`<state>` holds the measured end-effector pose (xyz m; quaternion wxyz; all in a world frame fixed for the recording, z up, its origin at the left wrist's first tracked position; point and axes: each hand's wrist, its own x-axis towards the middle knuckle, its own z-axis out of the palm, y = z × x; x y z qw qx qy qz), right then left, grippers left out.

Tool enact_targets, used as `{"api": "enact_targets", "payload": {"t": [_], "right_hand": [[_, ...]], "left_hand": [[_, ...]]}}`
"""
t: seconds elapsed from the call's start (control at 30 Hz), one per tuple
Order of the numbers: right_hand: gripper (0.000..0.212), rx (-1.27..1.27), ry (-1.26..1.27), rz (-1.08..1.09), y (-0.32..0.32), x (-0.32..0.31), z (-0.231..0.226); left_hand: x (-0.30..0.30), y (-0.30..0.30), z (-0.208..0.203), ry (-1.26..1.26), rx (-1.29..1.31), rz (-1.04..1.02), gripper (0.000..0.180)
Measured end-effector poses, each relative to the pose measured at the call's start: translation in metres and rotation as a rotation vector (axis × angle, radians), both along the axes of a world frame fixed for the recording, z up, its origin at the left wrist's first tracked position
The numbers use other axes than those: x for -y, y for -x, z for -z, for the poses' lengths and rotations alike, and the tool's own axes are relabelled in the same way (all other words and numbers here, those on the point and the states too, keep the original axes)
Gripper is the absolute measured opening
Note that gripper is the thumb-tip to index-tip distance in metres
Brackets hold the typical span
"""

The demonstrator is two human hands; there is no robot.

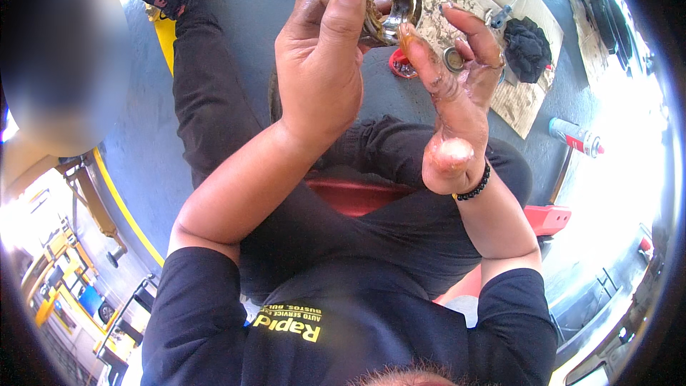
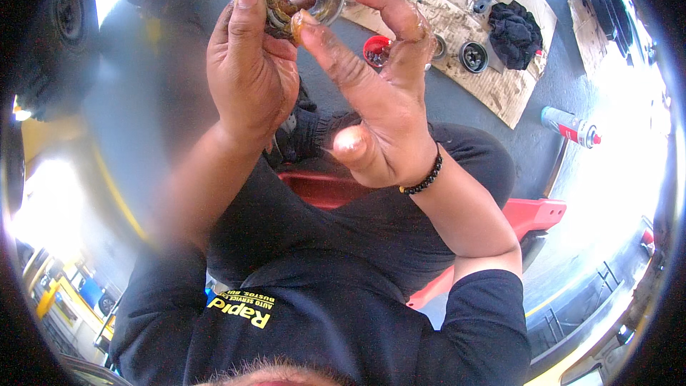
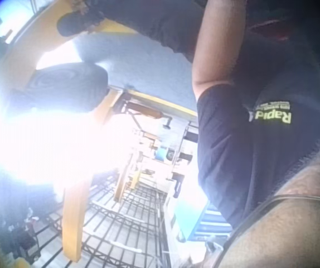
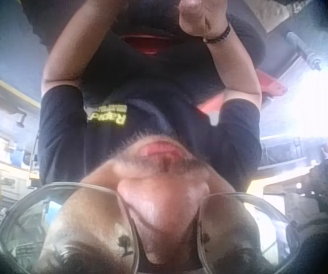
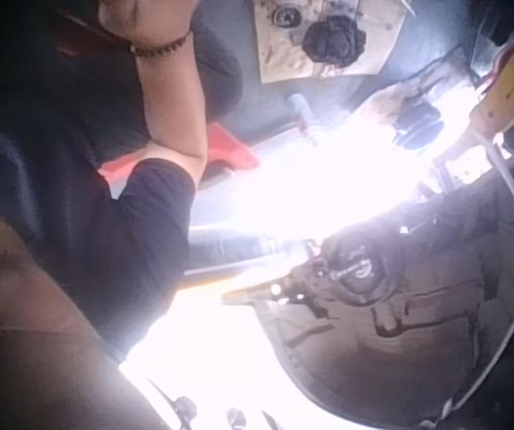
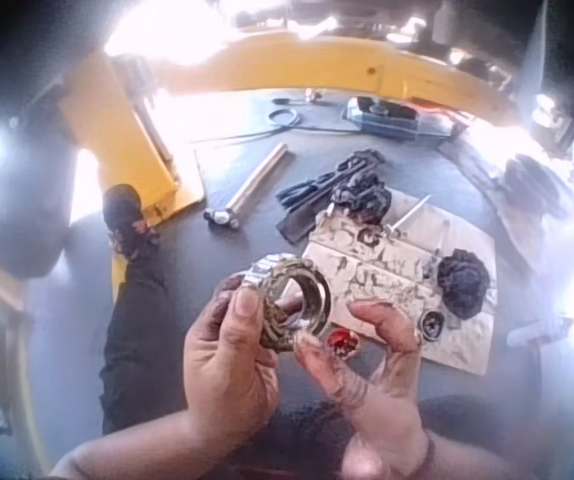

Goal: The person applies grease to a metal bearing by hand, rotating it to spread the lubricant evenly across the inner and outer surfaces. The person then wipes their hands with a black cloth.

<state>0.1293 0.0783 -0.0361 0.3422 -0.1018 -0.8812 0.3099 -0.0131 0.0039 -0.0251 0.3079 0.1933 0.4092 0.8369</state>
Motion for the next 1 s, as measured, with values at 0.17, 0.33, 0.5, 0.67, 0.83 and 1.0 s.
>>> {"api": "enact_targets", "payload": {"t": [0.17, 0.33, 0.5, 0.67, 0.83, 1.0], "right_hand": [[0.107, 0.047, -0.002, -0.004, 0.001, 0.003, -0.001], [0.101, -0.014, 0.08, -0.016, -0.001, -0.001, -0.002], [0.107, -0.037, 0.015, -0.117, -0.005, -0.007, -0.002], [0.115, -0.12, 0.598, -0.059, -0.003, -0.001, -0.009], [0.115, -0.084, 0.483, 0.014, 0.0, -0.004, -0.003], [0.106, 0.235, 0.33, -0.148, -0.023, -0.035, -0.018]], "left_hand": [[0.004, 0.002, 0.007, 0.008, -0.02, 0.029, 0.022], [0.003, 0.002, 0.009, -0.017, -0.056, 0.05, 0.023], [0.006, 0.001, 0.007, -0.065, 0.022, 0.121, 0.025], [0.001, -0.002, 0.013, -0.213, 0.025, 0.158, 0.023], [-0.003, -0.015, 0.016, -0.027, -0.038, 0.043, 0.021], [0.004, -0.014, 0.018, 0.088, -0.104, 0.131, 0.024]]}}
